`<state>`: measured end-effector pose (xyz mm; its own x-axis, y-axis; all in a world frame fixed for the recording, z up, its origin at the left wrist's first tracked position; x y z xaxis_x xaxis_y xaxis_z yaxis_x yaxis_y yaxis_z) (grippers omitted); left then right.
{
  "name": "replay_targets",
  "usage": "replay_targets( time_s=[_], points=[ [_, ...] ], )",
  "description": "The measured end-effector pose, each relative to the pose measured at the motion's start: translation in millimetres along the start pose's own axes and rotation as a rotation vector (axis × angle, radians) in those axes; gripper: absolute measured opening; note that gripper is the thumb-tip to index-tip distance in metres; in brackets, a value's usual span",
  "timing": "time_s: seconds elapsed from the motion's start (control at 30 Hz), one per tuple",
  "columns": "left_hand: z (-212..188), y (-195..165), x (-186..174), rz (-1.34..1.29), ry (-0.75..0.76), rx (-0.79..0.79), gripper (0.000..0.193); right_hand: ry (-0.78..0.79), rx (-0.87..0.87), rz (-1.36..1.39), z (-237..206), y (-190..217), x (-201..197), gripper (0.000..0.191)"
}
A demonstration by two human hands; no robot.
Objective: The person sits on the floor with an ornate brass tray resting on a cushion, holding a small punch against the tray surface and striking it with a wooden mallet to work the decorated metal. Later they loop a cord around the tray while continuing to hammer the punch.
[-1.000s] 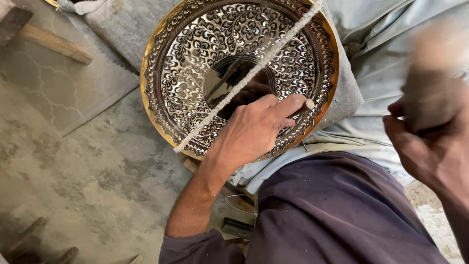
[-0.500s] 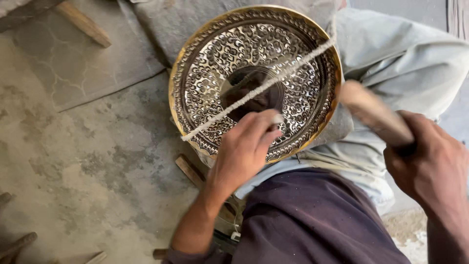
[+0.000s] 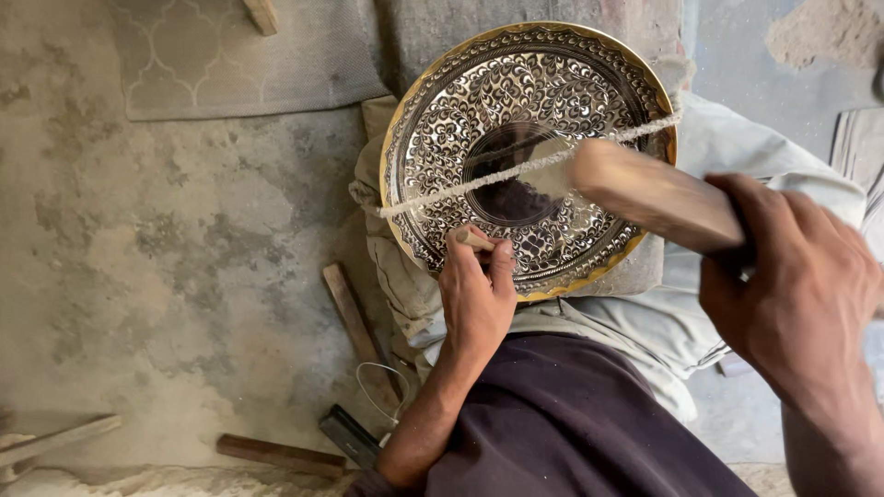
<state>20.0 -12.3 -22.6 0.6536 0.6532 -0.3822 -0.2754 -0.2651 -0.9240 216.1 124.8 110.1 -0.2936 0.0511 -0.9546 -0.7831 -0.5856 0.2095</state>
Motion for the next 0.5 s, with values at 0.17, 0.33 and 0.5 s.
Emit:
replay_targets(
  time_s=[0.17,0.33,0.5],
  points=[
    [0.5,8.0,6.2,0.020,-0.056,0.021,0.025,-0.029,-0.202,0.167,59.0,53.2,-3.9,0.057],
    [0.9,12.4,11.5,0.053,-0.076,0.016,0.023,-0.044,-0.625,-0.315,75.6,86.9,10.7,0.030],
    [3.6,15.5,12.2,0.019,-0.058,0.012,0.024,0.028,-0.617,-0.284,85.9,99.6,9.9,0.044]
  ],
)
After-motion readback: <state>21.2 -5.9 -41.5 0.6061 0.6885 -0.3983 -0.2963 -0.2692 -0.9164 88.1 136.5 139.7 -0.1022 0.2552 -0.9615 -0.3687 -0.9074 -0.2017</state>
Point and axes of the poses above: each hand's wrist, its own z-axis towards the middle knuckle, its own x-axis out of the palm, y = z × x, the point moved 5 cm from there along z, towards the middle knuckle, and after that the axes turned 8 degrees about -y, right-handed, at the moved point
